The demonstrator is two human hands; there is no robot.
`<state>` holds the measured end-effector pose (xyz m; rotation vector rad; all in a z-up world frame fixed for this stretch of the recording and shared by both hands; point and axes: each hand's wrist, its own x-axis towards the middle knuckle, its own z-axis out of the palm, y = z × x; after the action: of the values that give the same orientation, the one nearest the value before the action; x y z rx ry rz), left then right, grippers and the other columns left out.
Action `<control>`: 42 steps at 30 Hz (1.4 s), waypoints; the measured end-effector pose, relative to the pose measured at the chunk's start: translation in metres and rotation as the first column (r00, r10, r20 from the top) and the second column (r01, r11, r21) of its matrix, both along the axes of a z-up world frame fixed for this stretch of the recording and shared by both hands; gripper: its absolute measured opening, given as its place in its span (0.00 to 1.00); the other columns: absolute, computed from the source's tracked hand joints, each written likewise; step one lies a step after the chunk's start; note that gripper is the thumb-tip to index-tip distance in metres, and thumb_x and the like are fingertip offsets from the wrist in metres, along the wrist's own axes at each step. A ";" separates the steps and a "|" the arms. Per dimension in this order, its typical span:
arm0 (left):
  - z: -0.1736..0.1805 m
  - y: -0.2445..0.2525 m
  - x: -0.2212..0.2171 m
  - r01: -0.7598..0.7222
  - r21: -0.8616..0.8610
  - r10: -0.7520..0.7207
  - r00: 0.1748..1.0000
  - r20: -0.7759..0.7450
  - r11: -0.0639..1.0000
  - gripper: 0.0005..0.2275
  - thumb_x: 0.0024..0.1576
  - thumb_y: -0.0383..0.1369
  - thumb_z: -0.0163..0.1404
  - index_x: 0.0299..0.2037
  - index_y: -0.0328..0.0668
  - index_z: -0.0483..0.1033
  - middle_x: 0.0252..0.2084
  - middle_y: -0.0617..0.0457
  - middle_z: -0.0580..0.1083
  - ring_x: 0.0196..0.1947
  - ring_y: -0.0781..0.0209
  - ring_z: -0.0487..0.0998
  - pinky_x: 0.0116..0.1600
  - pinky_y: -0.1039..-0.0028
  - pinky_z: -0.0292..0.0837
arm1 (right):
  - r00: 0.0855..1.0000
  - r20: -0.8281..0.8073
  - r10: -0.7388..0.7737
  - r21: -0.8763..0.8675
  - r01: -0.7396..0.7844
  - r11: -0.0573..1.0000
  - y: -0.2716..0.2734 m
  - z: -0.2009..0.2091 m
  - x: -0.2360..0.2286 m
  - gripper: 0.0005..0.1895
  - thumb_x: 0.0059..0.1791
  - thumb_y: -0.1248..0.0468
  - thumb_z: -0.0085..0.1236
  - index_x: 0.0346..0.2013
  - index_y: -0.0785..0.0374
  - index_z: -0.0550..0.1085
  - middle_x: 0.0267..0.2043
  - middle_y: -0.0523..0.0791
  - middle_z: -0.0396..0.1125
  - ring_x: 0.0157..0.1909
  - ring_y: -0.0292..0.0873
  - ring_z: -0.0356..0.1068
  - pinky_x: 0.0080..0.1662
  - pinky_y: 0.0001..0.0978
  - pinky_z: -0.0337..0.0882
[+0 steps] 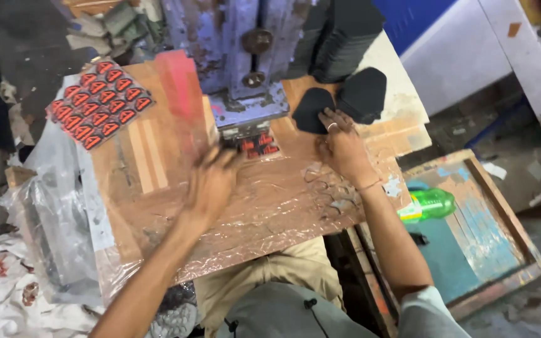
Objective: The person places black fabric items under a press machine and applies orange triangular stickers to them. They repeatedly pick up the items, position them on the press, and then move the finished items to a pile on the left.
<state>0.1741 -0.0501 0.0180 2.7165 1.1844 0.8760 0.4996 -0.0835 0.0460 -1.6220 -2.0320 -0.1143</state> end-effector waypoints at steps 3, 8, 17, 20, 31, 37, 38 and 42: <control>0.029 -0.041 -0.043 -0.058 -0.057 0.058 0.998 0.001 0.997 0.15 0.51 0.26 0.52 0.48 0.43 0.83 0.44 0.52 0.79 0.50 0.49 0.77 0.51 0.60 0.76 | 1.000 0.017 0.013 -0.023 -0.012 1.000 0.019 -0.021 0.013 0.16 0.50 0.65 0.57 0.51 0.69 0.76 0.56 0.57 0.71 0.59 0.63 0.69 0.61 0.50 0.67; 0.020 -0.069 -0.130 -0.203 -0.304 0.232 0.970 0.065 0.931 0.17 0.49 0.23 0.51 0.49 0.46 0.83 0.49 0.53 0.80 0.48 0.47 0.79 0.52 0.61 0.76 | 0.995 -0.044 -0.087 0.006 0.087 0.996 -0.012 -0.035 0.008 0.06 0.60 0.66 0.52 0.48 0.64 0.76 0.49 0.54 0.73 0.53 0.60 0.73 0.55 0.51 0.73; 0.037 -0.047 -0.101 -0.229 -0.275 0.247 0.969 0.030 0.934 0.22 0.53 0.42 0.60 0.54 0.38 0.80 0.60 0.45 0.74 0.57 0.41 0.73 0.62 0.54 0.66 | 0.957 0.104 0.272 -0.163 -0.253 0.954 -0.083 -0.016 -0.112 0.38 0.49 0.46 0.52 0.65 0.70 0.64 0.71 0.56 0.55 0.73 0.65 0.51 0.70 0.61 0.48; 0.000 -0.019 -0.045 -0.070 -0.137 0.074 0.997 0.020 0.988 0.23 0.60 0.47 0.53 0.60 0.43 0.69 0.72 0.39 0.62 0.72 0.34 0.60 0.74 0.50 0.54 | 0.916 0.210 0.341 -0.279 -0.278 0.919 -0.031 -0.016 -0.106 0.40 0.54 0.42 0.48 0.69 0.71 0.61 0.76 0.57 0.51 0.76 0.63 0.47 0.73 0.60 0.44; -0.033 0.006 -0.010 -0.041 -0.098 0.035 0.997 -0.065 0.994 0.31 0.62 0.51 0.49 0.71 0.42 0.62 0.75 0.42 0.56 0.74 0.34 0.52 0.74 0.40 0.45 | 0.944 0.110 0.311 -0.215 -0.283 0.935 0.023 -0.019 -0.080 0.35 0.53 0.41 0.52 0.66 0.62 0.69 0.70 0.58 0.58 0.76 0.59 0.52 0.74 0.58 0.45; -0.014 -0.003 -0.008 -0.048 -0.174 0.039 0.998 -0.052 0.984 0.31 0.61 0.50 0.50 0.69 0.38 0.66 0.73 0.42 0.60 0.72 0.35 0.56 0.74 0.42 0.48 | 0.947 0.053 0.316 -0.180 -0.302 0.936 0.009 -0.019 -0.085 0.32 0.51 0.45 0.57 0.61 0.66 0.72 0.68 0.58 0.61 0.73 0.61 0.55 0.72 0.56 0.50; -0.015 -0.007 -0.009 -0.044 -0.180 0.035 0.998 -0.054 0.983 0.31 0.61 0.50 0.50 0.69 0.38 0.66 0.73 0.42 0.60 0.72 0.35 0.56 0.74 0.42 0.48 | 0.949 0.050 0.312 -0.185 -0.298 0.936 0.005 -0.018 -0.085 0.32 0.51 0.45 0.57 0.61 0.66 0.72 0.68 0.58 0.61 0.73 0.61 0.55 0.72 0.56 0.50; -0.015 -0.005 -0.011 -0.024 -0.177 0.019 0.999 -0.031 0.984 0.29 0.60 0.49 0.51 0.68 0.39 0.67 0.73 0.43 0.61 0.72 0.36 0.56 0.74 0.44 0.47 | 0.982 -0.032 0.187 -0.128 -0.190 0.973 -0.036 0.008 -0.073 0.22 0.50 0.54 0.61 0.54 0.63 0.75 0.65 0.52 0.66 0.71 0.57 0.59 0.72 0.51 0.57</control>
<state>0.1630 -0.0551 0.0034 2.5873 1.2350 0.6980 0.4267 -0.1198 0.0542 -1.4887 -2.2058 0.1051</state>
